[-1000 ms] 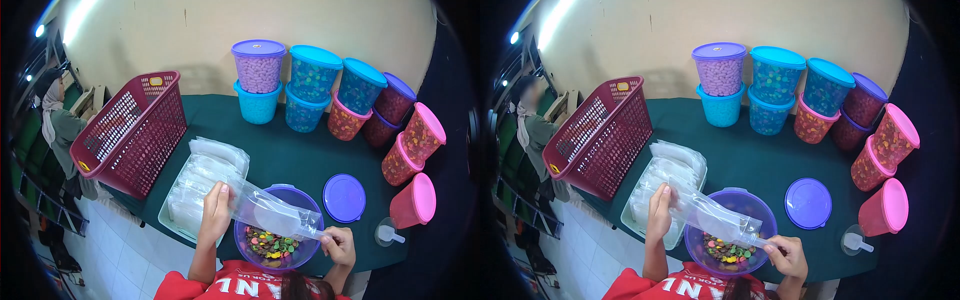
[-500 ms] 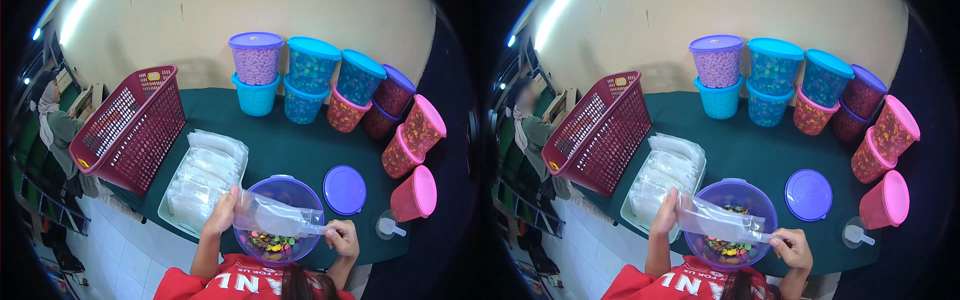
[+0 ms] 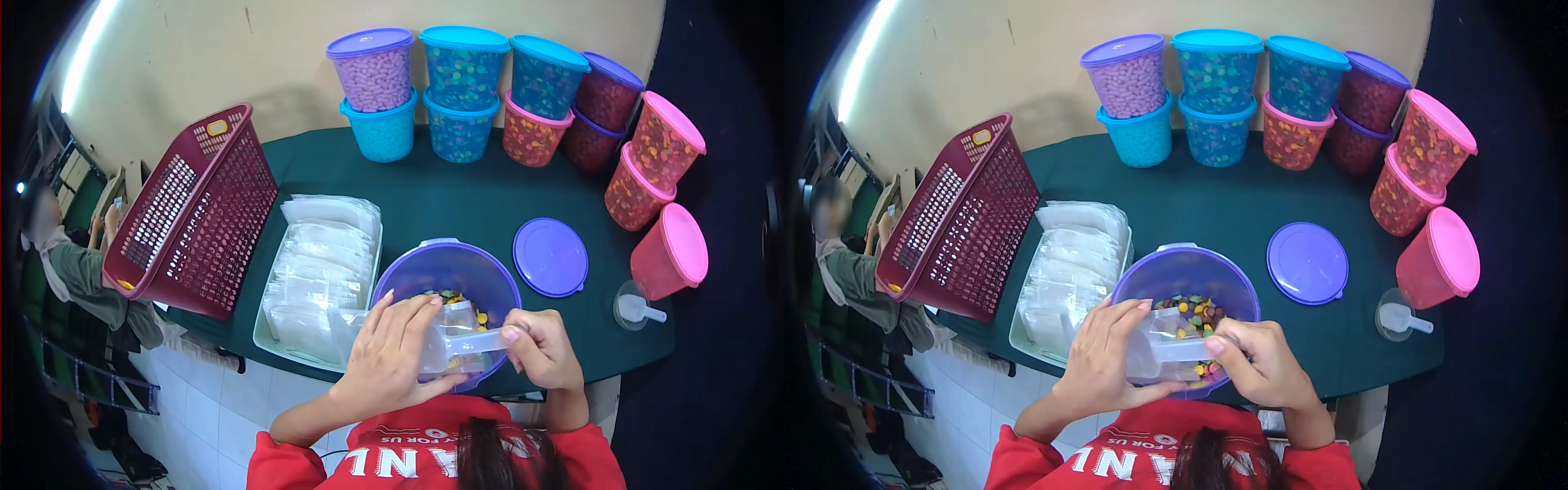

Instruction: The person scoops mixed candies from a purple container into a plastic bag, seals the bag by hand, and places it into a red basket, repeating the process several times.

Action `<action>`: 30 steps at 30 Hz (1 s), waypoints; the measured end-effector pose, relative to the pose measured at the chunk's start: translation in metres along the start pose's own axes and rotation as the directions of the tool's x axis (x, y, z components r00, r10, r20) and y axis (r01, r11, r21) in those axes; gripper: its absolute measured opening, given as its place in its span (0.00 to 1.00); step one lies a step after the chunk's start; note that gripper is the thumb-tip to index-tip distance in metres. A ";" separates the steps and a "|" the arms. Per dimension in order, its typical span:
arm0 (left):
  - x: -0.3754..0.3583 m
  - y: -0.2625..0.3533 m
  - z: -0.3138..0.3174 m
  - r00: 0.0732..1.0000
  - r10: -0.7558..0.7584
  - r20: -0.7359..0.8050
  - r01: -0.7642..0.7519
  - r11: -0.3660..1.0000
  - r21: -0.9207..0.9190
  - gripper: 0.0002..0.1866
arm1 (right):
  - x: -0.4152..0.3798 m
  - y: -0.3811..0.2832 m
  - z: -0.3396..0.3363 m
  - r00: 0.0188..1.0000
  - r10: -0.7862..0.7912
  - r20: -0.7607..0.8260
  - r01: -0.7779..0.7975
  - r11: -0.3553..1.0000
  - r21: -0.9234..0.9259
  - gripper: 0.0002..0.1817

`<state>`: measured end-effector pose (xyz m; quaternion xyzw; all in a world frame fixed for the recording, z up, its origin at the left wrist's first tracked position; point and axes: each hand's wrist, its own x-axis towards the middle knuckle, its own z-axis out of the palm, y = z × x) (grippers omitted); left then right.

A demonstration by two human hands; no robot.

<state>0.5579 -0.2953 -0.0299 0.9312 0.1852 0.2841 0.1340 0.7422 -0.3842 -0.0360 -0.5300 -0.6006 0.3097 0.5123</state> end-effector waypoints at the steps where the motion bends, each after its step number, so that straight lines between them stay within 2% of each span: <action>1: -0.003 0.000 0.002 1.000 0.002 0.009 -0.002 1.000 -0.009 0.42 | -0.001 -0.002 0.004 1.000 0.011 -0.006 -0.011 1.000 0.000 0.15; 3: -0.011 -0.004 0.006 0.998 -0.059 0.027 0.060 0.997 -0.046 0.40 | 0.001 -0.006 0.010 1.000 -0.013 0.009 0.013 1.000 -0.025 0.14; 4: -0.015 -0.006 0.005 0.998 -0.064 0.030 0.065 0.997 -0.051 0.40 | 0.001 -0.015 0.010 0.994 0.099 0.034 -0.098 0.995 -0.019 0.12; 5: -0.020 -0.010 0.003 0.995 -0.087 0.049 0.089 0.995 -0.038 0.40 | 0.001 -0.021 0.008 0.994 0.104 0.038 -0.104 0.994 -0.018 0.12; 7: -0.028 -0.016 -0.003 0.992 -0.113 0.062 0.115 0.993 -0.025 0.39 | 0.004 -0.026 0.001 0.987 0.125 0.100 -0.115 0.988 -0.101 0.11; 8: -0.033 -0.018 -0.007 0.990 -0.114 0.078 0.119 0.990 -0.072 0.39 | 0.005 -0.026 -0.001 0.987 0.066 0.149 -0.035 0.979 -0.203 0.13; 9: -0.039 -0.020 -0.010 0.989 -0.116 0.097 0.127 0.985 -0.121 0.39 | 0.007 -0.027 -0.004 0.985 0.073 0.156 -0.040 0.978 -0.203 0.13; 11: -0.060 -0.038 -0.008 0.986 -0.148 0.072 0.154 0.985 -0.079 0.39 | 0.008 -0.037 -0.013 0.995 0.059 0.076 -0.033 0.953 -0.300 0.14; 12: -0.074 -0.050 -0.010 0.939 -0.343 0.027 0.343 0.927 -0.149 0.40 | 0.005 -0.039 -0.022 0.996 0.076 -0.056 -0.089 0.952 -0.292 0.15; 13: -0.087 -0.060 -0.013 0.850 -0.526 -0.003 0.512 0.829 -0.225 0.41 | 0.003 -0.041 -0.031 0.978 0.094 -0.187 -0.144 0.950 -0.278 0.15; 14: -0.100 -0.068 -0.017 0.847 -0.532 -0.004 0.517 0.825 -0.228 0.41 | 0.006 -0.046 -0.037 0.980 0.071 -0.185 -0.138 0.916 -0.377 0.15; 15: -0.114 -0.075 -0.022 0.809 -0.588 -0.029 0.531 0.750 -0.394 0.41 | 0.016 -0.042 -0.034 0.981 0.075 -0.177 -0.138 0.916 -0.378 0.15; 16: -0.124 -0.077 -0.022 0.765 -0.643 -0.043 0.520 0.655 -0.549 0.42 | 0.028 -0.033 -0.026 1.000 0.016 -0.013 -0.020 0.826 -0.563 0.14; 17: -0.129 -0.077 -0.019 0.761 -0.648 -0.040 0.524 0.649 -0.551 0.42 | 0.040 -0.023 -0.015 0.987 -0.011 0.160 0.121 0.700 -0.704 0.13; 18: -0.131 -0.076 -0.014 0.800 -0.600 -0.006 0.453 0.611 -0.649 0.42 | 0.051 -0.012 -0.003 0.958 0.089 0.274 0.169 0.597 -0.784 0.11; 20: -0.126 -0.069 -0.005 0.882 -0.466 0.072 0.353 0.550 -0.757 0.43 | 0.063 0.033 0.019 0.926 0.114 0.361 0.277 0.444 -0.852 0.09; 21: -0.122 -0.065 0.002 0.879 -0.472 0.070 0.351 0.541 -0.764 0.43 | 0.068 0.051 0.026 0.905 0.147 0.400 0.323 0.376 -0.868 0.07; 22: -0.120 -0.061 0.010 0.913 -0.390 0.122 0.319 0.491 -0.811 0.43 | 0.073 0.066 0.033 0.880 0.183 0.439 0.372 0.312 -0.874 0.06; 23: -0.119 -0.057 0.016 0.939 -0.301 0.168 0.292 0.434 -0.852 0.44 | 0.076 0.075 0.037 0.873 0.192 0.449 0.379 0.314 -0.871 0.06; 25: -0.116 -0.052 0.027 0.939 -0.284 0.193 0.305 0.427 -0.851 0.46 | 0.084 0.089 0.043 0.816 0.249 0.522 0.459 0.271 -0.846 0.08; 27: -0.114 -0.050 0.032 0.941 -0.262 0.213 0.311 0.429 -0.848 0.48 | 0.087 0.092 0.052 0.800 0.304 0.517 0.452 0.259 -0.853 0.08; 29: -0.111 -0.049 0.035 0.948 -0.252 0.197 0.296 0.460 -0.837 0.45 | 0.089 0.090 0.060 0.780 0.426 0.459 0.451 0.126 -0.883 0.08; 30: -0.112 -0.050 0.035 0.944 -0.255 0.208 0.310 0.472 -0.825 0.44 | 0.090 0.089 0.067 0.777 0.430 0.460 0.453 0.126 -0.882 0.08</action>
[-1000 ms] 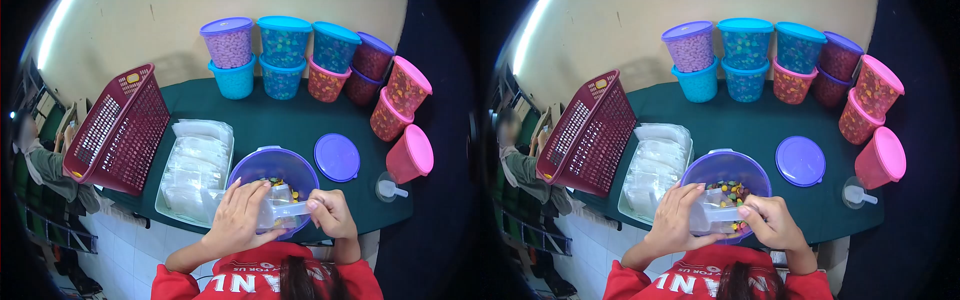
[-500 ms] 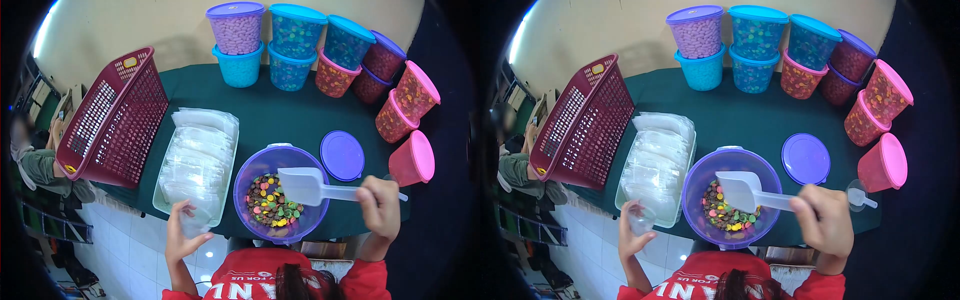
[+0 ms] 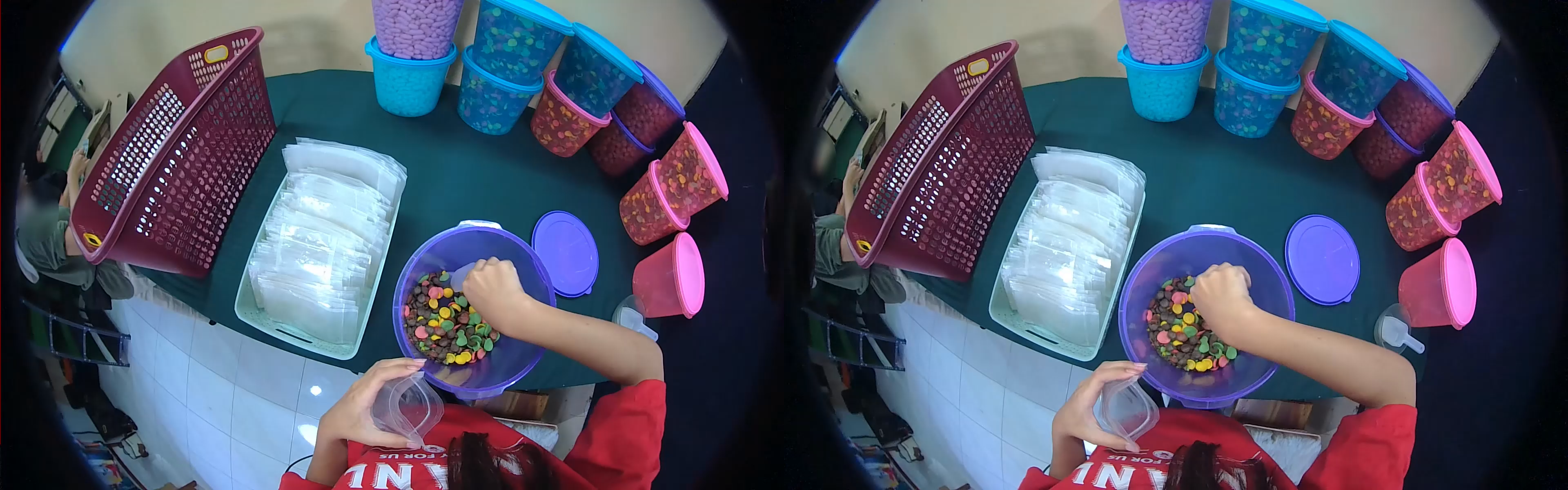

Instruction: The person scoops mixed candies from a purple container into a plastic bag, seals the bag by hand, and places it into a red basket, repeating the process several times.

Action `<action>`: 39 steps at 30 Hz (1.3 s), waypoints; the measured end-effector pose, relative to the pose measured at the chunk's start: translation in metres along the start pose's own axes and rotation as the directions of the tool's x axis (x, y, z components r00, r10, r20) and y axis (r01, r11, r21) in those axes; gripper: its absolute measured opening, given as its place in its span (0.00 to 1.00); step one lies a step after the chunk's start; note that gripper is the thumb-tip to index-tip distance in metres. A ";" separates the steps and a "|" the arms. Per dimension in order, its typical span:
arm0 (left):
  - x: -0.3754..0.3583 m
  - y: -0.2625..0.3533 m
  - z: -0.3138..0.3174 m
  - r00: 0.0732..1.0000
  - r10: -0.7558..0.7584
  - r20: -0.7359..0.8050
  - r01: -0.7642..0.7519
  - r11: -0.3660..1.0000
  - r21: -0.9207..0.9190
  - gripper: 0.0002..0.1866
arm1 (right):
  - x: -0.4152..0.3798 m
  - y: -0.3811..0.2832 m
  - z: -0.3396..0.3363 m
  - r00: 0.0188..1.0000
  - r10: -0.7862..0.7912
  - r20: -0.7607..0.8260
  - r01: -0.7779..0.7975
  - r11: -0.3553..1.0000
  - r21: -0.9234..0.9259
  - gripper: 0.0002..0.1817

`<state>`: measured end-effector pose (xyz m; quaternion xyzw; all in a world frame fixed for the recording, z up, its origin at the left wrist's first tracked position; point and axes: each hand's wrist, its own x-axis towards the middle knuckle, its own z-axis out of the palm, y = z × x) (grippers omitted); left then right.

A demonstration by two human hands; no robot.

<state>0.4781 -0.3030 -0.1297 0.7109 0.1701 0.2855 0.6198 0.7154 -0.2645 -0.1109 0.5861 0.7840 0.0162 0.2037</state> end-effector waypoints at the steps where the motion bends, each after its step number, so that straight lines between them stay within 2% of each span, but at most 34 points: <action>1: -0.001 -0.001 0.000 1.000 -0.003 0.001 0.003 1.000 -0.006 0.44 | 0.004 -0.006 -0.001 0.992 0.015 0.128 0.007 0.986 -0.168 0.09; 2: -0.001 -0.002 -0.001 1.000 0.001 0.008 -0.001 1.000 0.005 0.44 | 0.007 -0.008 -0.001 0.968 0.052 0.247 0.034 0.943 -0.332 0.09; 6: 0.001 -0.002 -0.001 1.000 -0.006 0.003 0.006 0.999 0.036 0.47 | 0.016 -0.012 0.019 0.942 0.049 0.331 0.108 0.891 -0.441 0.10; 8: 0.002 -0.003 0.000 1.000 -0.007 -0.001 0.007 0.999 0.032 0.47 | 0.018 -0.014 0.029 0.966 0.095 0.242 0.003 0.926 -0.377 0.08; 9: 0.002 -0.003 0.000 1.000 -0.008 -0.004 0.008 1.000 0.030 0.47 | 0.022 -0.014 0.030 0.966 0.092 0.241 0.005 0.927 -0.376 0.08; 11: 0.003 -0.001 0.001 1.000 -0.001 -0.014 0.002 0.999 0.042 0.47 | 0.028 -0.012 0.032 0.968 0.032 0.250 -0.037 0.999 0.015 0.05; 13: 0.004 0.000 0.003 1.000 0.007 -0.019 -0.006 0.998 0.055 0.48 | 0.025 -0.019 0.028 0.975 0.000 0.220 0.008 0.999 -0.038 0.08; 15: 0.005 0.001 0.004 0.999 -0.002 -0.033 0.004 0.998 0.055 0.48 | 0.009 -0.035 0.037 0.968 -0.200 0.152 0.196 0.980 0.039 0.10; 18: 0.002 -0.002 0.005 0.999 -0.023 -0.039 0.025 0.999 0.032 0.49 | -0.019 -0.049 0.026 0.939 -0.164 0.302 0.192 0.979 -0.065 0.11; 19: 0.002 -0.001 0.006 0.999 -0.024 -0.042 0.025 0.999 0.033 0.49 | -0.026 -0.042 0.009 0.939 -0.166 0.301 0.194 0.979 -0.066 0.11; 21: 0.003 0.000 0.006 0.999 -0.035 -0.037 0.037 0.998 0.045 0.49 | -0.038 -0.022 -0.024 0.876 -0.179 0.447 0.146 0.983 0.109 0.09; 22: 0.003 0.000 0.006 0.998 -0.037 -0.042 0.039 0.998 0.048 0.49 | -0.044 -0.017 -0.030 0.877 -0.184 0.444 0.151 0.982 0.109 0.09; 24: 0.002 0.000 0.009 0.996 -0.038 -0.080 0.037 0.999 -0.018 0.45 | -0.052 -0.009 -0.035 0.838 -0.189 0.511 0.241 0.970 -0.038 0.03; 25: 0.001 0.000 0.009 0.996 -0.041 -0.084 0.039 0.999 -0.018 0.45 | -0.053 -0.011 -0.027 0.837 -0.193 0.511 0.245 0.969 -0.037 0.03; 29: 0.002 0.001 0.011 0.995 -0.043 -0.088 0.042 0.999 -0.010 0.45 | -0.036 -0.018 0.017 0.882 -0.193 0.430 0.236 0.970 -0.049 0.02; 31: 0.001 0.001 0.011 0.994 -0.052 -0.092 0.051 0.999 -0.009 0.45 | -0.022 -0.007 0.012 0.978 -0.127 0.166 0.139 0.988 -0.064 0.01; 33: 0.001 0.000 0.012 0.993 -0.053 -0.102 0.052 0.999 -0.012 0.46 | -0.009 0.007 -0.016 0.980 -0.050 0.194 0.057 0.998 -0.031 0.02; 35: -0.001 -0.001 0.014 0.992 -0.061 -0.107 0.060 0.998 -0.010 0.46 | 0.007 0.002 -0.001 0.984 -0.028 0.174 0.041 0.996 -0.075 0.03; 37: -0.001 -0.001 0.014 0.992 -0.061 -0.107 0.061 0.998 -0.004 0.46 | 0.023 -0.009 0.023 0.988 0.035 -0.153 -0.066 0.977 -0.203 0.05; 38: -0.001 -0.001 0.014 0.993 -0.053 -0.105 0.054 0.999 0.006 0.47 | 0.023 -0.012 0.025 0.996 -0.011 -0.091 -0.009 0.976 -0.217 0.09; 39: -0.001 -0.001 0.014 0.994 -0.045 -0.104 0.047 0.999 0.016 0.47 | 0.025 -0.011 0.026 0.996 -0.007 -0.094 -0.014 0.977 -0.214 0.09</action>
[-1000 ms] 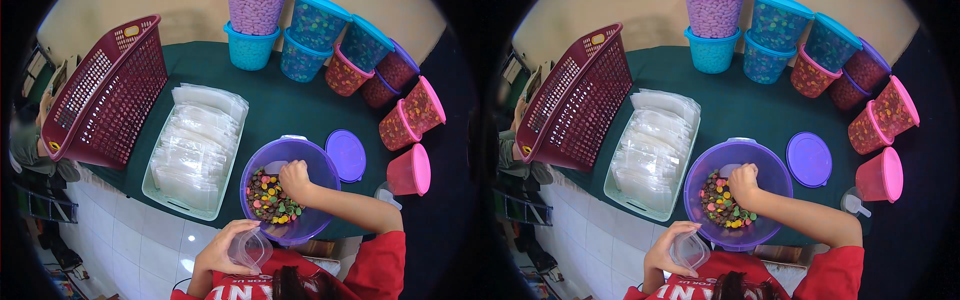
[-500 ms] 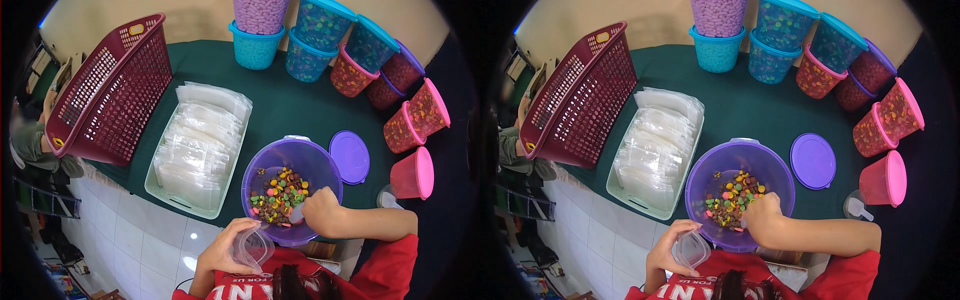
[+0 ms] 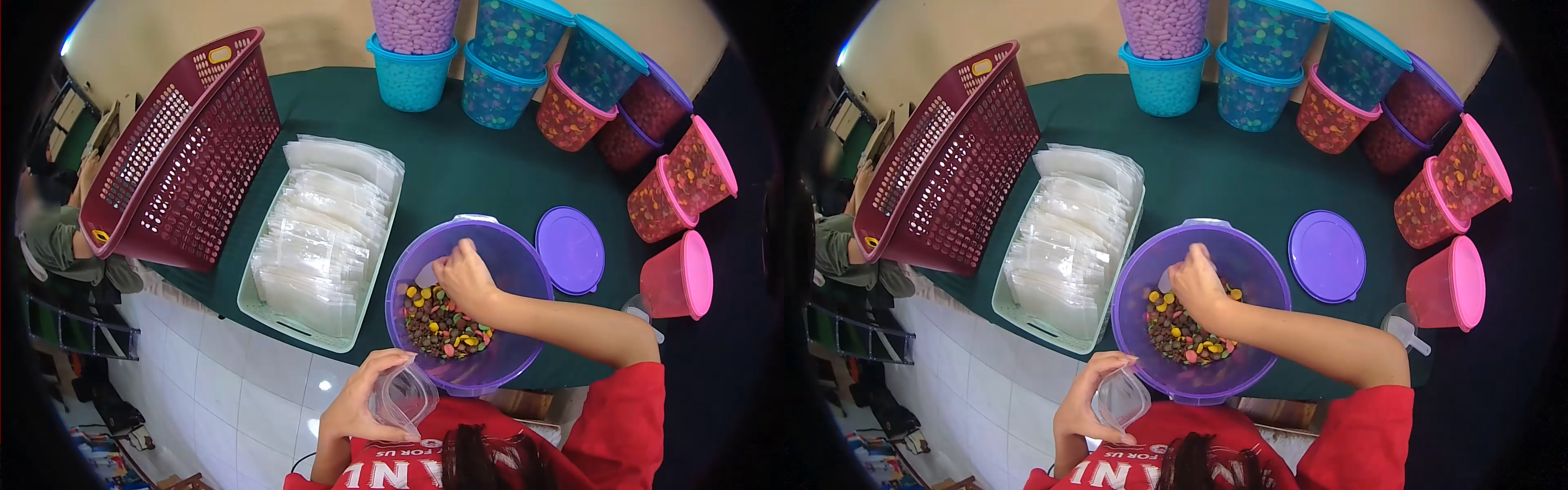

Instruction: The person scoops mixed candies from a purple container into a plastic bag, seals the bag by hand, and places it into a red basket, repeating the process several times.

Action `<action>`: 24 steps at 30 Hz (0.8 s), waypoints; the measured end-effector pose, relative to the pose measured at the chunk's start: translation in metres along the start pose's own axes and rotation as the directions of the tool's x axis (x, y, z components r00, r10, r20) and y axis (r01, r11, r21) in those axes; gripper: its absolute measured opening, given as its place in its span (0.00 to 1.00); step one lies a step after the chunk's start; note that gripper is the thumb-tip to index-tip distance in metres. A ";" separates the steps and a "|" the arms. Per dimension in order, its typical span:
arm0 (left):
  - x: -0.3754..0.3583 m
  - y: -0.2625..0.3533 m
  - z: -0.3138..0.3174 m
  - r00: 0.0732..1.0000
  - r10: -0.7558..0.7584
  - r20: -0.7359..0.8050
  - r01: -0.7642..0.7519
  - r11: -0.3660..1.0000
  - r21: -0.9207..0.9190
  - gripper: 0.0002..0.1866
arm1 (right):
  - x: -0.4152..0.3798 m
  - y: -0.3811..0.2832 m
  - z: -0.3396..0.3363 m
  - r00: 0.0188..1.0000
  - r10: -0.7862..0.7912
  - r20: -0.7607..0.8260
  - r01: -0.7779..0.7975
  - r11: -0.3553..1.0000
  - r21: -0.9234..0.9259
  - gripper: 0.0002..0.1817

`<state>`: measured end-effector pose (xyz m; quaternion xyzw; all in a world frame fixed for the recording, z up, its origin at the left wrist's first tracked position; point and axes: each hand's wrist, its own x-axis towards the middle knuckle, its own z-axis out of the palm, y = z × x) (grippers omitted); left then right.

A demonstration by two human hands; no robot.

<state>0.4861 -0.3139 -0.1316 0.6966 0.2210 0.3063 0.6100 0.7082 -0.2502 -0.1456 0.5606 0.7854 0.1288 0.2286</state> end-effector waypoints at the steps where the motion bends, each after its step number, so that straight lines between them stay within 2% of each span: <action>1: 0.000 0.000 0.000 1.000 -0.004 0.004 0.004 1.000 0.003 0.47 | 0.003 -0.002 0.004 0.998 -0.054 -0.035 0.049 0.989 -0.143 0.12; 2: 0.000 0.001 0.001 1.000 0.003 -0.001 -0.003 1.000 0.003 0.47 | 0.005 -0.003 0.007 0.992 -0.114 -0.062 0.092 0.954 -0.285 0.14; 4: 0.001 0.002 0.001 1.000 0.006 -0.004 -0.006 1.000 0.003 0.47 | 0.003 0.001 0.002 0.992 -0.091 -0.082 0.065 0.956 -0.285 0.13; 6: 0.002 0.004 0.001 1.000 0.012 -0.006 -0.011 1.000 0.025 0.47 | 0.002 0.011 -0.002 0.947 -0.233 0.223 0.245 0.969 -0.030 0.14; 7: 0.001 0.004 0.001 1.000 0.011 -0.007 -0.010 1.000 0.028 0.47 | 0.005 0.009 0.010 0.946 -0.190 0.264 0.164 0.979 0.118 0.13; 8: 0.002 0.004 0.001 1.000 0.013 -0.006 -0.013 0.999 0.037 0.47 | 0.006 0.009 0.013 0.946 -0.190 0.261 0.164 0.979 0.120 0.13; 9: 0.002 0.004 0.002 1.000 0.016 -0.003 -0.016 0.999 0.044 0.47 | 0.006 0.011 0.009 0.839 -0.296 0.456 0.204 0.949 0.241 0.14; 10: 0.002 0.003 0.002 1.000 0.014 0.000 -0.014 0.999 0.045 0.47 | 0.005 0.012 0.007 0.680 -0.405 0.612 0.211 0.907 0.365 0.15; 12: 0.002 0.002 0.003 0.999 0.030 -0.021 -0.029 0.999 0.025 0.48 | 0.006 0.012 0.008 0.662 -0.455 0.596 0.211 0.876 0.434 0.18; 14: 0.002 0.001 0.001 1.000 0.027 -0.008 -0.027 0.999 0.033 0.48 | 0.008 0.019 0.009 0.694 -0.500 0.517 0.080 0.768 0.635 0.19; 19: 0.003 0.003 -0.004 0.999 0.037 0.032 -0.036 0.999 -0.008 0.49 | 0.001 0.041 0.014 0.669 -0.557 0.492 -0.023 0.645 0.763 0.18; 21: 0.000 0.006 -0.010 0.997 -0.038 0.069 0.045 0.994 -0.104 0.50 | -0.006 0.048 0.014 0.748 -0.542 0.384 -0.013 0.566 0.824 0.20; 22: -0.001 0.010 -0.012 0.997 -0.028 0.069 0.034 0.995 -0.098 0.50 | -0.009 0.053 0.010 0.754 -0.535 0.381 -0.010 0.571 0.821 0.20; 24: -0.003 0.027 -0.017 0.993 0.043 -0.112 -0.070 0.968 -0.241 0.50 | -0.019 0.065 -0.005 0.795 -0.480 0.371 -0.091 0.510 0.855 0.18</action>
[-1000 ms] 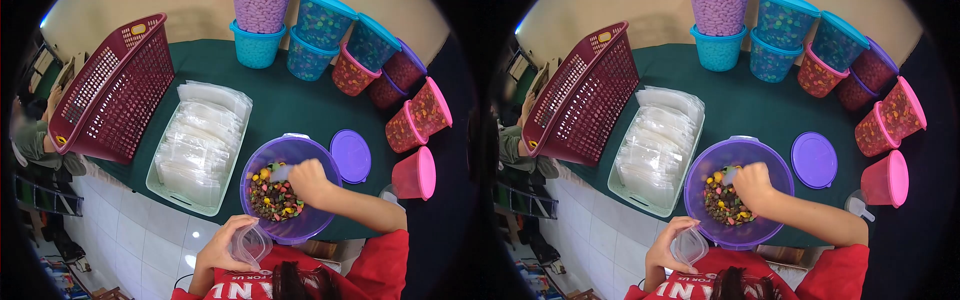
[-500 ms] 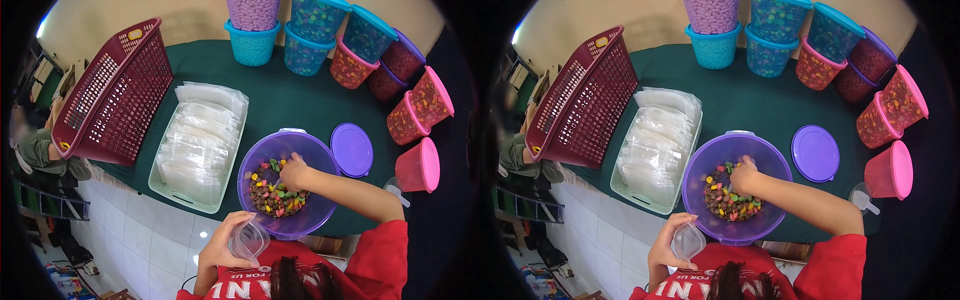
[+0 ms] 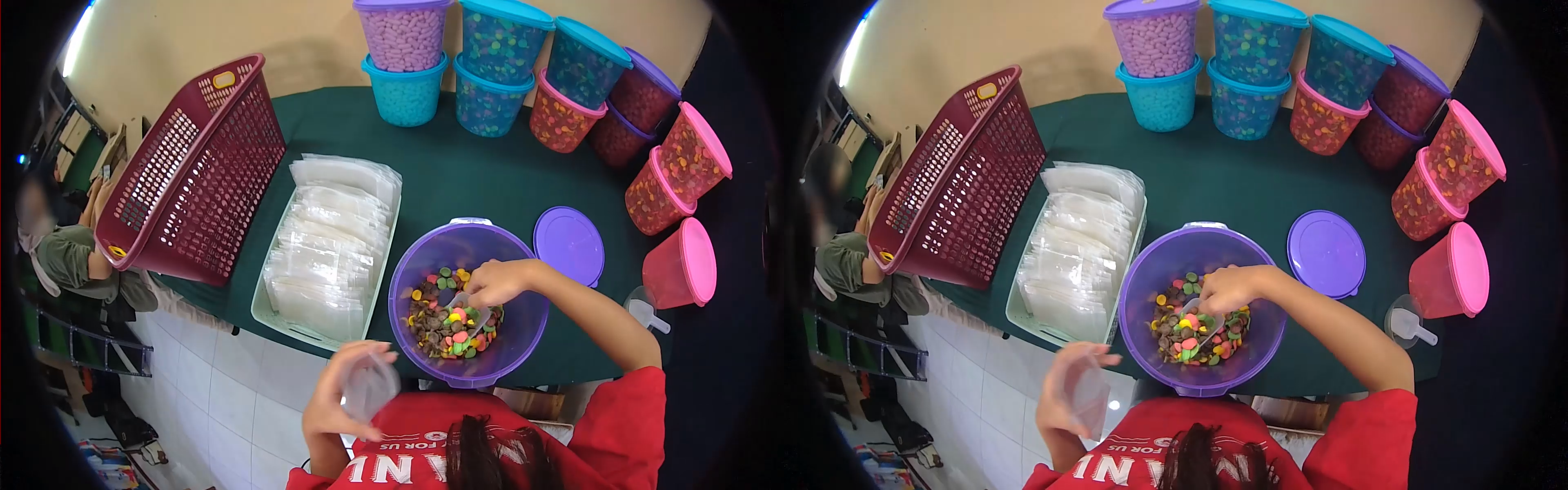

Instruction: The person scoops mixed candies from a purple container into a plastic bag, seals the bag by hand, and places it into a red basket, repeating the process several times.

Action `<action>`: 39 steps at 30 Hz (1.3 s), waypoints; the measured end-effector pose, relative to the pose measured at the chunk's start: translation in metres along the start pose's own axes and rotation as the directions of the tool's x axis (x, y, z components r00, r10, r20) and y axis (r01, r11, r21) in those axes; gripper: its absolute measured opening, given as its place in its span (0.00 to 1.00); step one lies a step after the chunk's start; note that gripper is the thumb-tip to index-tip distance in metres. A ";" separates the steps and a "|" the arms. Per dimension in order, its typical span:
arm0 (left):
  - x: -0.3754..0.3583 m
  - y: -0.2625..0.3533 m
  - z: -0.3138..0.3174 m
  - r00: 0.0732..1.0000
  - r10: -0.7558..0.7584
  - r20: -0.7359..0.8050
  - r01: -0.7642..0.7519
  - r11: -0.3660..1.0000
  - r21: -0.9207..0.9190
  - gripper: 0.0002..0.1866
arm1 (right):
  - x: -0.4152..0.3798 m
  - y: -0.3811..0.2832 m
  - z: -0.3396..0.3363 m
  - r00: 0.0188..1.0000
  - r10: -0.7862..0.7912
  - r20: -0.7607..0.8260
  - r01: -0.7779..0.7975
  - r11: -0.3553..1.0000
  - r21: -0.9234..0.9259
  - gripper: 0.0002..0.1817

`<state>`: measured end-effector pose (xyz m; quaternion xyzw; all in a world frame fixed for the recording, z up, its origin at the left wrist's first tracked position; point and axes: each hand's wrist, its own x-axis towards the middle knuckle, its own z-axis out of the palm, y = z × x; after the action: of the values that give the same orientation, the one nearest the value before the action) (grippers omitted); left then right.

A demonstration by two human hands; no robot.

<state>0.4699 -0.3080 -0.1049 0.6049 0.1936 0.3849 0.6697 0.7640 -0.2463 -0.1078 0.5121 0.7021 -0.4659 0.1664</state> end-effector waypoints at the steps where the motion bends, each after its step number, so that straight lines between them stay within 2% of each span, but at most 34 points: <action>1: 0.002 0.009 -0.004 0.994 0.093 -0.054 -0.093 0.996 0.013 0.52 | -0.010 -0.002 -0.002 0.998 -0.016 -0.053 0.017 1.000 0.024 0.17; 2: 0.007 0.022 0.002 0.951 0.279 -0.137 -0.263 0.957 0.124 0.46 | -0.019 -0.001 -0.003 0.998 -0.017 -0.064 0.018 1.000 0.014 0.17; 3: 0.014 0.037 0.011 0.867 0.459 -0.196 -0.410 0.879 0.244 0.40 | -0.027 0.001 -0.004 0.982 -0.105 -0.155 0.114 0.992 0.047 0.17; 4: 0.030 0.054 0.027 0.681 0.334 -0.652 -0.349 0.931 0.112 0.52 | -0.036 0.001 -0.005 0.951 -0.188 -0.246 0.212 0.975 0.072 0.17; 5: 0.043 0.064 0.039 0.348 0.080 -0.934 -0.350 0.936 -0.050 0.65 | -0.051 -0.005 -0.011 0.937 -0.198 -0.288 0.231 0.969 0.085 0.16; 6: 0.043 0.059 0.038 0.356 0.085 -0.931 -0.359 0.932 -0.053 0.65 | -0.068 -0.011 -0.016 0.934 -0.193 -0.299 0.226 0.971 0.079 0.16; 7: 0.039 0.048 0.037 0.477 0.280 -0.833 -0.610 0.788 -0.085 0.64 | -0.085 -0.018 -0.020 0.911 -0.196 -0.362 0.245 0.965 0.095 0.16; 8: 0.039 0.042 0.037 0.511 0.488 -0.707 -0.795 0.580 -0.175 0.63 | -0.097 -0.020 -0.024 0.885 -0.197 -0.423 0.265 0.958 0.109 0.15; 9: 0.071 0.070 0.071 0.306 0.083 -0.948 -0.454 0.888 -0.069 0.59 | -0.105 -0.018 -0.026 0.883 -0.189 -0.430 0.258 0.960 0.108 0.15; 10: 0.066 0.043 0.065 0.552 0.371 -0.747 -0.499 0.865 0.060 0.57 | -0.113 -0.014 -0.027 0.873 -0.151 -0.465 0.217 0.972 0.092 0.15; 11: 0.062 0.009 0.056 0.699 0.588 -0.407 -0.580 0.799 0.159 0.55 | -0.120 -0.009 -0.027 0.859 -0.114 -0.499 0.175 0.981 0.077 0.15; 13: 0.069 -0.010 0.063 0.866 0.395 -0.307 -0.350 0.917 0.193 0.52 | -0.128 0.004 -0.025 0.825 -0.085 -0.559 0.148 0.986 0.070 0.15; 14: 0.075 -0.016 0.063 0.864 0.404 -0.300 -0.361 0.913 0.190 0.52 | -0.131 0.008 -0.025 0.792 -0.061 -0.608 0.126 0.990 0.064 0.15; 15: 0.082 -0.019 0.062 0.913 0.351 -0.205 -0.271 0.902 0.336 0.49 | -0.139 0.000 -0.027 0.774 0.007 -0.634 0.075 0.992 0.103 0.15; 16: 0.089 -0.019 0.063 0.952 0.280 -0.121 -0.190 0.856 0.481 0.47 | -0.142 0.000 -0.029 0.767 0.010 -0.642 0.070 0.993 0.099 0.15; 17: 0.096 -0.015 0.066 0.951 0.289 -0.115 -0.202 0.855 0.478 0.47 | -0.146 -0.001 -0.030 0.754 0.042 -0.656 0.036 0.994 0.105 0.15; 19: 0.108 -0.006 0.072 0.981 0.190 -0.041 -0.116 0.742 0.660 0.41 | -0.150 -0.002 -0.033 0.736 0.075 -0.673 -0.004 0.994 0.107 0.15; 20: 0.110 -0.008 0.073 0.979 0.200 -0.040 -0.125 0.742 0.658 0.41 | -0.151 -0.003 -0.033 0.729 0.079 -0.680 -0.021 0.995 0.094 0.15; 22: 0.114 -0.017 0.073 0.993 0.117 -0.028 -0.067 0.731 0.679 0.41 | -0.149 -0.003 -0.034 0.718 0.078 -0.691 -0.038 0.997 0.073 0.15; 24: 0.115 -0.018 0.075 0.992 0.126 -0.024 -0.079 0.743 0.665 0.42 | -0.144 -0.005 -0.032 0.703 0.007 -0.712 -0.160 0.976 -0.148 0.15; 25: 0.116 -0.017 0.075 0.993 0.120 -0.021 -0.073 0.725 0.685 0.43 | -0.144 -0.011 -0.033 0.719 0.053 -0.693 -0.229 0.959 -0.164 0.15; 26: 0.116 -0.016 0.076 0.993 0.113 -0.018 -0.068 0.707 0.704 0.43 | -0.142 -0.016 -0.033 0.718 0.052 -0.694 -0.227 0.960 -0.164 0.15; 29: 0.118 -0.021 0.078 0.995 0.097 -0.018 -0.053 0.676 0.735 0.43 | -0.135 -0.029 -0.033 0.693 0.010 -0.721 -0.373 0.861 -0.347 0.13; 30: 0.119 -0.022 0.078 0.995 0.098 -0.016 -0.055 0.674 0.737 0.43 | -0.133 -0.035 -0.033 0.690 0.008 -0.723 -0.372 0.861 -0.346 0.13; 33: 0.119 -0.024 0.081 0.993 0.116 -0.012 -0.071 0.685 0.725 0.43 | -0.123 -0.054 -0.028 0.673 -0.044 -0.738 -0.492 0.718 -0.492 0.13; 34: 0.119 -0.025 0.082 0.993 0.112 -0.020 -0.063 0.683 0.728 0.42 | -0.120 -0.058 -0.027 0.675 -0.044 -0.736 -0.489 0.720 -0.492 0.13; 36: 0.118 -0.026 0.082 0.994 0.106 -0.029 -0.051 0.681 0.731 0.42 | -0.116 -0.068 -0.025 0.700 -0.083 -0.710 -0.530 0.606 -0.593 0.13; 37: 0.118 -0.027 0.082 0.996 0.091 0.000 -0.063 0.684 0.727 0.43 | -0.120 -0.084 -0.030 0.776 0.058 -0.629 -0.536 0.585 -0.608 0.09; 39: 0.118 -0.026 0.081 0.997 0.073 0.030 -0.072 0.688 0.722 0.43 | -0.121 -0.091 -0.033 0.773 0.076 -0.630 -0.555 0.563 -0.613 0.09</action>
<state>0.6101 -0.2729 -0.0900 0.8265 0.3055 0.3043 0.3620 0.7434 -0.2917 0.0391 0.6206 0.7384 0.0840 0.2501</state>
